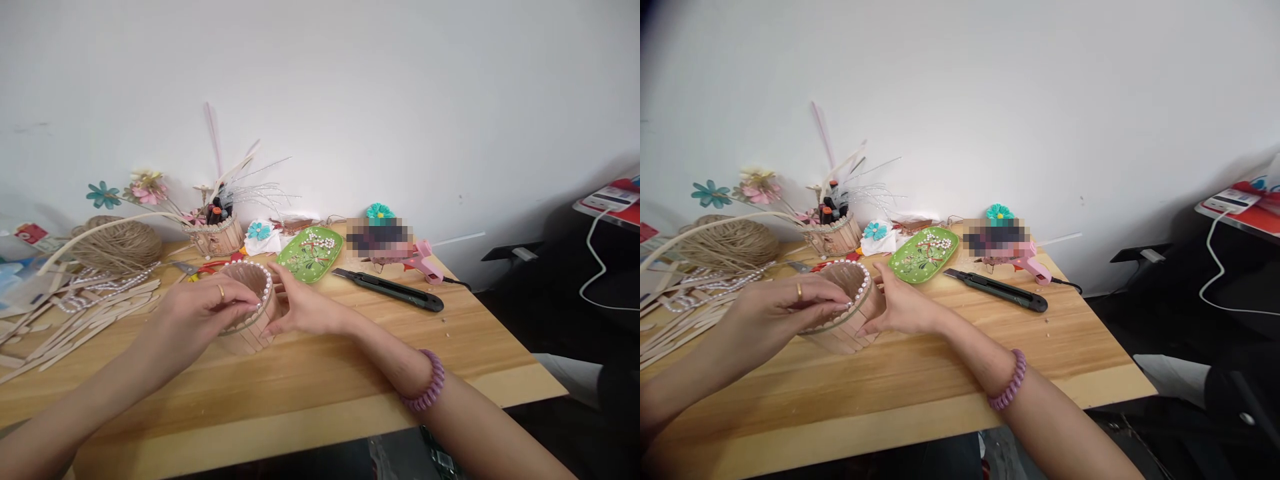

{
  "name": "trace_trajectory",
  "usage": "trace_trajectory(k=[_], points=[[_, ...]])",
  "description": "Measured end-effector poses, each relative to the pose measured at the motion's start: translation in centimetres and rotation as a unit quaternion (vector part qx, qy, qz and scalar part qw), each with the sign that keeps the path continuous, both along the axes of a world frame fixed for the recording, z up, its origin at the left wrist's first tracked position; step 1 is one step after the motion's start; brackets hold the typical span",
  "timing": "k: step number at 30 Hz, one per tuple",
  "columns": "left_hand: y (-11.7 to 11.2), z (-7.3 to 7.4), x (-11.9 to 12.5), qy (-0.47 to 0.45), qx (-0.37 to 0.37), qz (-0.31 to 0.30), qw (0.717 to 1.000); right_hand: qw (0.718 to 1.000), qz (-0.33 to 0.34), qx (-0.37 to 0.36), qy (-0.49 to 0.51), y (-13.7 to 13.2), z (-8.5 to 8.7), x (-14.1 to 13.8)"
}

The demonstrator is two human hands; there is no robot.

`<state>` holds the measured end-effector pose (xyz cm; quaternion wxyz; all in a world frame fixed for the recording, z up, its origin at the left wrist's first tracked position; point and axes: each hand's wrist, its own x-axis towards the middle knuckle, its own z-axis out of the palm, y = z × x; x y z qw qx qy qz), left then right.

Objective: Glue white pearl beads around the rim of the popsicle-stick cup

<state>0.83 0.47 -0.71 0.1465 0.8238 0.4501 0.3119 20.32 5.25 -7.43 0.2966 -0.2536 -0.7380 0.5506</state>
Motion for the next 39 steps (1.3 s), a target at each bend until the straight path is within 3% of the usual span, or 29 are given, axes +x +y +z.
trace_trajectory(k=[29, 32, 35, 39], points=[[0.5, -0.5, -0.5, 0.038, 0.067, -0.078, 0.994, 1.000, -0.002, -0.006, -0.015, 0.1, -0.2, 0.0], [0.3, -0.3, -0.6, 0.035, 0.053, -0.050, 0.997, 0.999, -0.011, -0.012, -0.029, 0.1, -0.1, -0.1], [-0.4, -0.2, -0.6, 0.028, 0.043, 0.021, 0.998, 0.999, -0.018, -0.003, -0.032, 0.0, 0.0, -0.1], [-1.4, -1.0, -0.6, 0.033, 0.031, 0.092, 0.995, 1.000, -0.019, 0.012, -0.008, -0.3, 0.0, -0.3]])
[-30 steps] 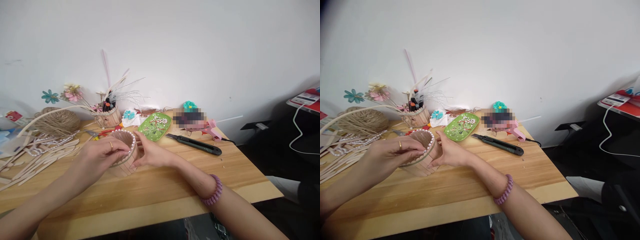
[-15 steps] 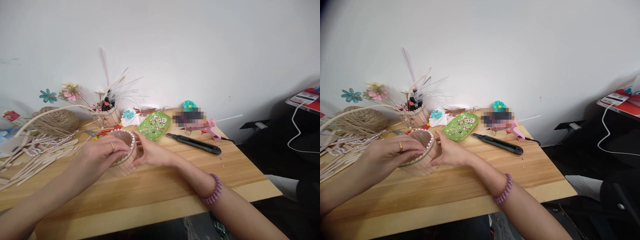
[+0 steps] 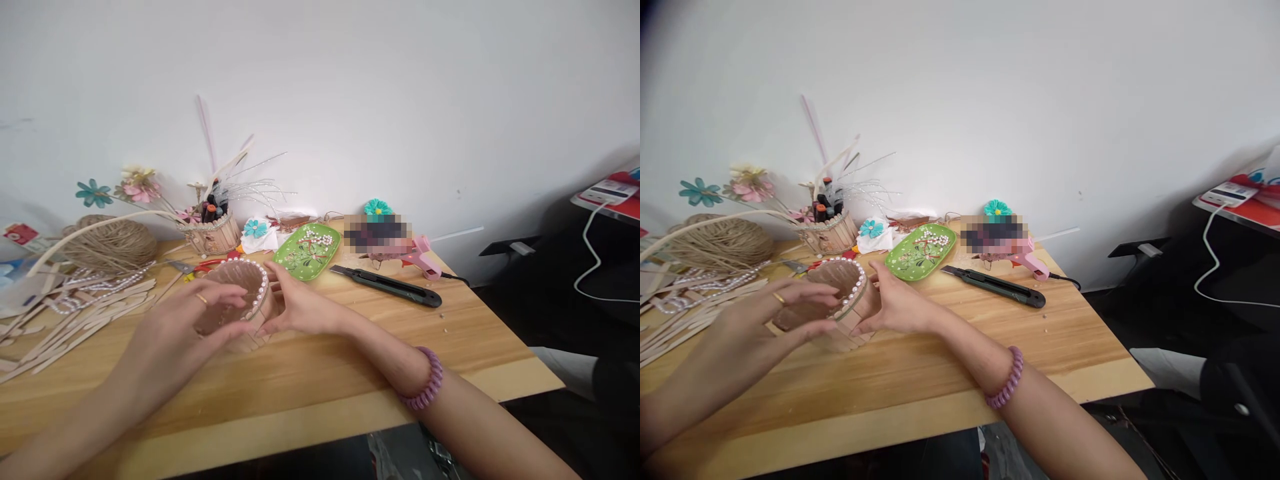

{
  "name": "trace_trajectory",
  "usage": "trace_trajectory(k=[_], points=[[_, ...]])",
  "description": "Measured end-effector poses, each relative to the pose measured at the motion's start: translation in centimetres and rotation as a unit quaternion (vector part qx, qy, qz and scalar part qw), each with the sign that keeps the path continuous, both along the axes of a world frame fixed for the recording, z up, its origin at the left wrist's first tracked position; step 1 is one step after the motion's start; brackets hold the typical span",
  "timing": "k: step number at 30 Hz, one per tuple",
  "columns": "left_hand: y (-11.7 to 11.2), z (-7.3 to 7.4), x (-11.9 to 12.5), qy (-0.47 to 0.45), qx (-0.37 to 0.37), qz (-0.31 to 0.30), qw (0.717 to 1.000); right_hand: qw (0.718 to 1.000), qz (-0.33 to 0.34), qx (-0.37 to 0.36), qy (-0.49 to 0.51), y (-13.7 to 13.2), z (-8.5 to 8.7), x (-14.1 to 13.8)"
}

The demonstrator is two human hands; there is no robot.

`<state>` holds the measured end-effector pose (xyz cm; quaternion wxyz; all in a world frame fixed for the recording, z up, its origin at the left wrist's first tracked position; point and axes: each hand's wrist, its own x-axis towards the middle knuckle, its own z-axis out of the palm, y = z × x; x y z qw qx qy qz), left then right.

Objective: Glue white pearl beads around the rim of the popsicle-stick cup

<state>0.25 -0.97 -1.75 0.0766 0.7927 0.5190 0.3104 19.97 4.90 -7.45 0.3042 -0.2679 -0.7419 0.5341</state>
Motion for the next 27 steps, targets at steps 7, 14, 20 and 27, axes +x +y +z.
trace_trajectory(k=[7, 14, 20, 27], points=[[0.7, -1.2, -1.9, -0.025, -0.065, -0.060, 0.996, 0.993, 0.005, 0.109, -0.036, -0.1, 1.1, 1.4], [1.8, -1.5, -3.1, -0.101, -0.106, -0.127, 0.981, 0.934, -0.188, 0.290, -0.087, -0.8, 5.7, 3.1], [2.3, -1.9, -3.1, -0.115, -0.100, -0.128, 0.980, 0.938, -0.039, 0.315, -0.141, -1.6, 7.6, -0.4], [2.5, -1.6, -3.5, -0.111, -0.083, -0.131, 0.982, 0.971, -0.005, 0.156, -0.180, 0.0, 8.9, -1.8]])
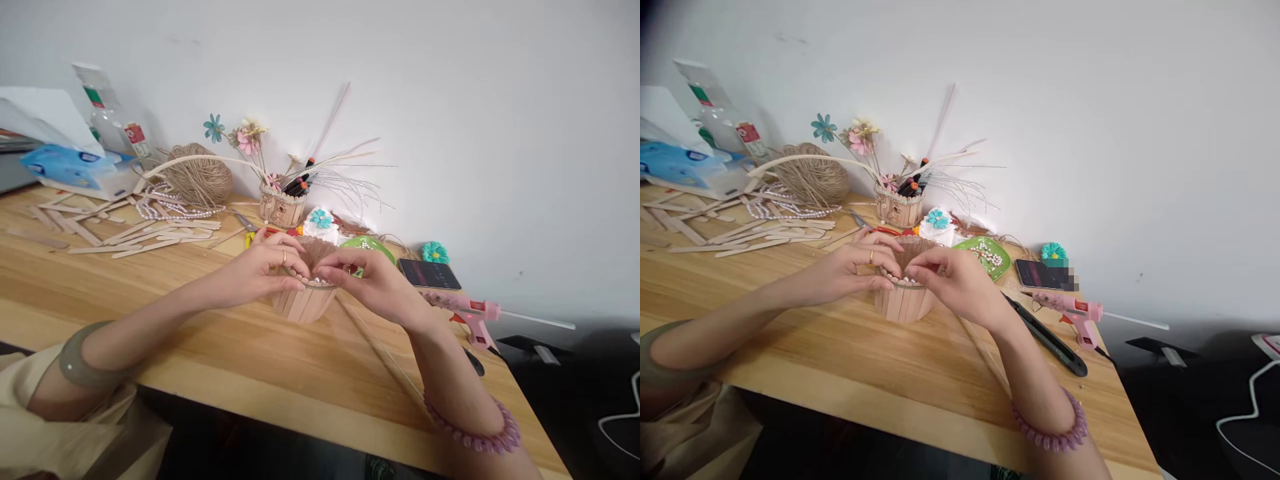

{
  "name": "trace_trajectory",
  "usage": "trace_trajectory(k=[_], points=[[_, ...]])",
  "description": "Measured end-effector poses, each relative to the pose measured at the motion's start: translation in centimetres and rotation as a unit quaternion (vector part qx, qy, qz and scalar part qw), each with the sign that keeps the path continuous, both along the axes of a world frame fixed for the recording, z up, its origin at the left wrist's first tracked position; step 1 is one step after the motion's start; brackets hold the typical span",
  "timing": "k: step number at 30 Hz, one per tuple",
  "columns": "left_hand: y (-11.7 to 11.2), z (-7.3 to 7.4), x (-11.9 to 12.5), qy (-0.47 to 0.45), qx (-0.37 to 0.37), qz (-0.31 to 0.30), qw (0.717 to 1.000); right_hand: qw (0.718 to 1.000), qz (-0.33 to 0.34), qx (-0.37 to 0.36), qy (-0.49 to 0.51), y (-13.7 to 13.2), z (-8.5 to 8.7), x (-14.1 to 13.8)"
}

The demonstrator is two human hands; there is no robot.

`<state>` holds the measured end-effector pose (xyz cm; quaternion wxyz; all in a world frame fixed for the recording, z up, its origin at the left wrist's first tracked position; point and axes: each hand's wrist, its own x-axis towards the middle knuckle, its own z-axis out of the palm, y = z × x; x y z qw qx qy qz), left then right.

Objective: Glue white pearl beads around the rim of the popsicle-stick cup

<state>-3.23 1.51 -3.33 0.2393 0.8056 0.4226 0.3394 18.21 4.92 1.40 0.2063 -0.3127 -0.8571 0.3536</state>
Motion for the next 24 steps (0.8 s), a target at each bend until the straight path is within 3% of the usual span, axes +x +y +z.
trace_trajectory(k=[24], points=[[-0.04, 0.37, 0.07, 0.016, -0.008, 0.007, 1.000, 0.997, -0.045, -0.068, -0.001, -0.15, 0.11, -0.41]])
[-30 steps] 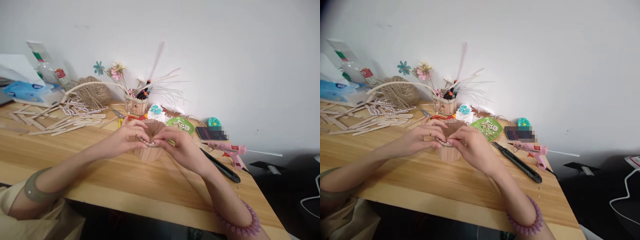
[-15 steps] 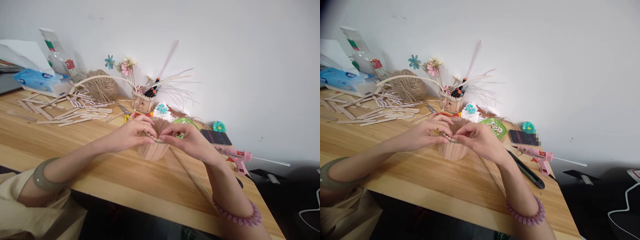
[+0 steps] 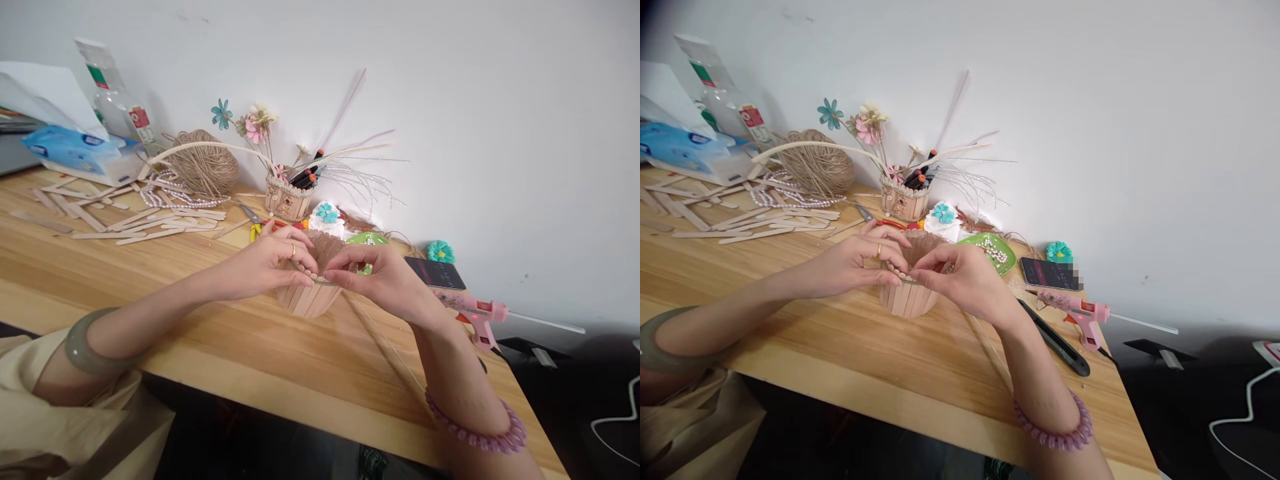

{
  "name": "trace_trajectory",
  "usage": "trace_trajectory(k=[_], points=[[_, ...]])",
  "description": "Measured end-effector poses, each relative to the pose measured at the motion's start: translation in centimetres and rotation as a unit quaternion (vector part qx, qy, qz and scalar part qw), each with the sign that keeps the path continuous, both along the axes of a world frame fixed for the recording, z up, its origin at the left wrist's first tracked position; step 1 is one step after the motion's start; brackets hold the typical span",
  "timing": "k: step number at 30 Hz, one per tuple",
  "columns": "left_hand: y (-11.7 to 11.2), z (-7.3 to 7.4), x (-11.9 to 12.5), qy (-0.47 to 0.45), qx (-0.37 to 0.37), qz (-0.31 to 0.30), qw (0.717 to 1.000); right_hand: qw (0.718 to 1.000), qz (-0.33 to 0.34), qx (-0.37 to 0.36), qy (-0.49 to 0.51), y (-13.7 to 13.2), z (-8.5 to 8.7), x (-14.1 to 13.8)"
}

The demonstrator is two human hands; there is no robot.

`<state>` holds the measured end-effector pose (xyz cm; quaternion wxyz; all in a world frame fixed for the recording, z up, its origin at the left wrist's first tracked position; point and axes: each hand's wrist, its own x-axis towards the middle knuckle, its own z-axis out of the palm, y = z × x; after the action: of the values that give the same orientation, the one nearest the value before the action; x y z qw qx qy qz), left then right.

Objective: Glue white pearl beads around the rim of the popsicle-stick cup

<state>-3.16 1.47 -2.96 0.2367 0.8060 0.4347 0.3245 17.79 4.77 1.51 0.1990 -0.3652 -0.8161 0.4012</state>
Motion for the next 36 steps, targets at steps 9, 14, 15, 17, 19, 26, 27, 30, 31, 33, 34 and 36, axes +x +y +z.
trace_trajectory(k=[9, 14, 15, 17, 19, 26, 27, 30, 31, 33, 34, 36], points=[[-0.06, 0.00, 0.06, -0.009, -0.016, 0.003, 1.000, 0.997, -0.037, -0.057, 0.042, 0.16, -0.29, -0.13], [0.04, -0.18, 0.10, -0.016, -0.011, 0.004, 1.000, 0.998, -0.028, -0.039, 0.028, 0.09, -0.20, -0.10], [0.07, -0.22, 0.10, -0.017, -0.007, 0.004, 1.000, 0.999, -0.022, -0.037, 0.028, 0.09, -0.18, -0.09], [0.13, -0.29, 0.11, -0.015, -0.003, -0.001, 1.000, 0.999, -0.009, -0.033, 0.028, 0.11, -0.18, -0.08], [0.15, -0.33, 0.10, -0.014, -0.002, -0.002, 1.000, 0.999, 0.000, -0.033, 0.031, 0.15, -0.21, -0.08], [0.11, -0.45, 0.13, -0.033, 0.001, 0.001, 0.999, 0.999, 0.000, -0.031, 0.019, 0.01, -0.01, -0.18], [0.12, -0.46, 0.13, -0.033, 0.001, -0.001, 0.999, 0.999, -0.004, -0.029, 0.013, -0.03, 0.05, -0.20], [0.13, -0.46, 0.16, -0.029, -0.004, -0.004, 1.000, 1.000, -0.011, -0.027, 0.001, -0.11, 0.15, -0.25], [0.13, -0.46, 0.17, -0.029, -0.006, -0.004, 1.000, 1.000, -0.010, -0.028, 0.000, -0.12, 0.15, -0.27], [0.11, -0.46, 0.19, -0.030, -0.006, -0.002, 1.000, 1.000, -0.010, -0.028, -0.001, -0.11, 0.11, -0.29], [0.10, -0.48, 0.20, -0.029, -0.005, 0.001, 1.000, 1.000, -0.010, -0.028, -0.001, -0.09, 0.09, -0.30], [0.09, -0.53, 0.22, -0.028, -0.006, 0.005, 1.000, 1.000, -0.009, -0.028, -0.006, -0.03, 0.06, -0.30]])
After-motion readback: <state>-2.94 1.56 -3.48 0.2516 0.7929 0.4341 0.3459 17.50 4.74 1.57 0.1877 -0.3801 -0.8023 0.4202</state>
